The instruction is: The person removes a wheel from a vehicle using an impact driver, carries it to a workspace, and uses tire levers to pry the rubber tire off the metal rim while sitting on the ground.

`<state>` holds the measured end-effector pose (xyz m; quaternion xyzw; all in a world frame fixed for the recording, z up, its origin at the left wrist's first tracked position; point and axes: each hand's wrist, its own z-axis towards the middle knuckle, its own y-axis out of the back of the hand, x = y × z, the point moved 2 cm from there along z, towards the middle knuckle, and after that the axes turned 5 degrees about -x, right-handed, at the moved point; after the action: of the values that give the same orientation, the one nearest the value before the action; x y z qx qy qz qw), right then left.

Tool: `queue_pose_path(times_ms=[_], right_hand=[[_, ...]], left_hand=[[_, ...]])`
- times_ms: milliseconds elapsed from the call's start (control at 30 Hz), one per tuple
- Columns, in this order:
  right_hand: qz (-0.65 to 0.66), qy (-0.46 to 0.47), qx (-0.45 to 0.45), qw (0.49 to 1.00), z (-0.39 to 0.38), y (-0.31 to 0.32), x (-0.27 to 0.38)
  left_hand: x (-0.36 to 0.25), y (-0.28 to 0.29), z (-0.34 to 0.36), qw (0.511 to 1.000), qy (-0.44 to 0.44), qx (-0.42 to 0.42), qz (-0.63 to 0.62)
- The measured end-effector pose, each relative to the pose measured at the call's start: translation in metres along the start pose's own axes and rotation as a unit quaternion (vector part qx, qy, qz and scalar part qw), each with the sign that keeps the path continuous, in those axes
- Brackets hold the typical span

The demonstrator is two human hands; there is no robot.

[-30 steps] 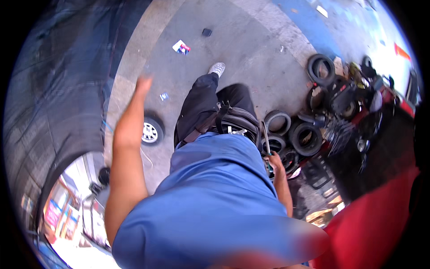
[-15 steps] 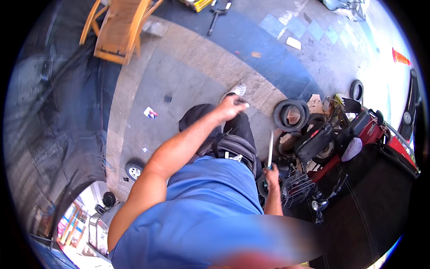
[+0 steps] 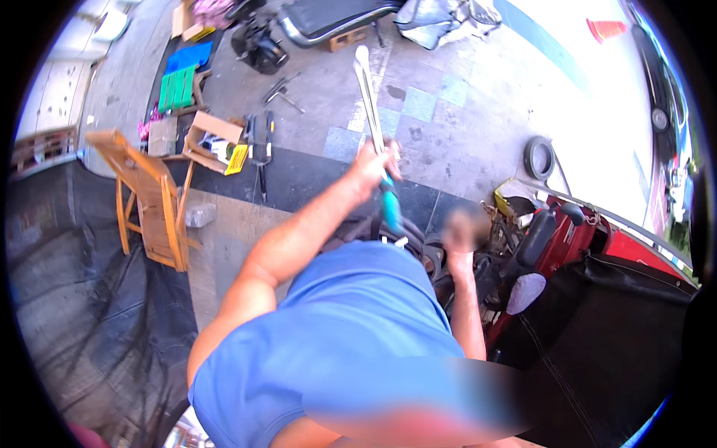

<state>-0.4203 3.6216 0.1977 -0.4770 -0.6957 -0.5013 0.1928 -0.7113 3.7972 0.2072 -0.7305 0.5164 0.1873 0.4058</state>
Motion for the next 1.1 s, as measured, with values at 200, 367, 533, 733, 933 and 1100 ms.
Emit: queue_pose_path(times_ms=[200, 367, 533, 733, 933, 1100], right_hand=[[-0.1, -0.475, -0.039, 0.873, 0.03, 0.164, -0.21], [0.0, -0.66, -0.069, 0.748, 0.115, 0.226, -0.3], [-0.147, -0.193, -0.036, 0.969, 0.553, 0.326, -0.128], [-0.103, 0.203, -0.159, 0.961, 0.95, 0.491, 0.313], [-0.085, 0.341, -0.062, 0.934, 1.224, 0.472, 0.554], [-0.118, 0.366, 0.07, 0.92, 1.368, 0.406, 0.649]], left_hand=[[-0.163, -0.069, 0.192, 0.977, -0.039, -0.075, 0.197], [-0.203, -0.093, 0.356, 0.895, -0.088, -0.189, 0.394], [-0.208, -0.12, 0.444, 0.918, -0.037, -0.307, 0.247], [-0.252, -0.229, 0.559, 0.916, -0.047, -0.382, 0.111], [-0.394, -0.315, 0.748, 0.872, -0.191, -0.448, 0.042], [-0.464, -0.4, 0.804, 0.862, -0.224, -0.454, -0.043]])
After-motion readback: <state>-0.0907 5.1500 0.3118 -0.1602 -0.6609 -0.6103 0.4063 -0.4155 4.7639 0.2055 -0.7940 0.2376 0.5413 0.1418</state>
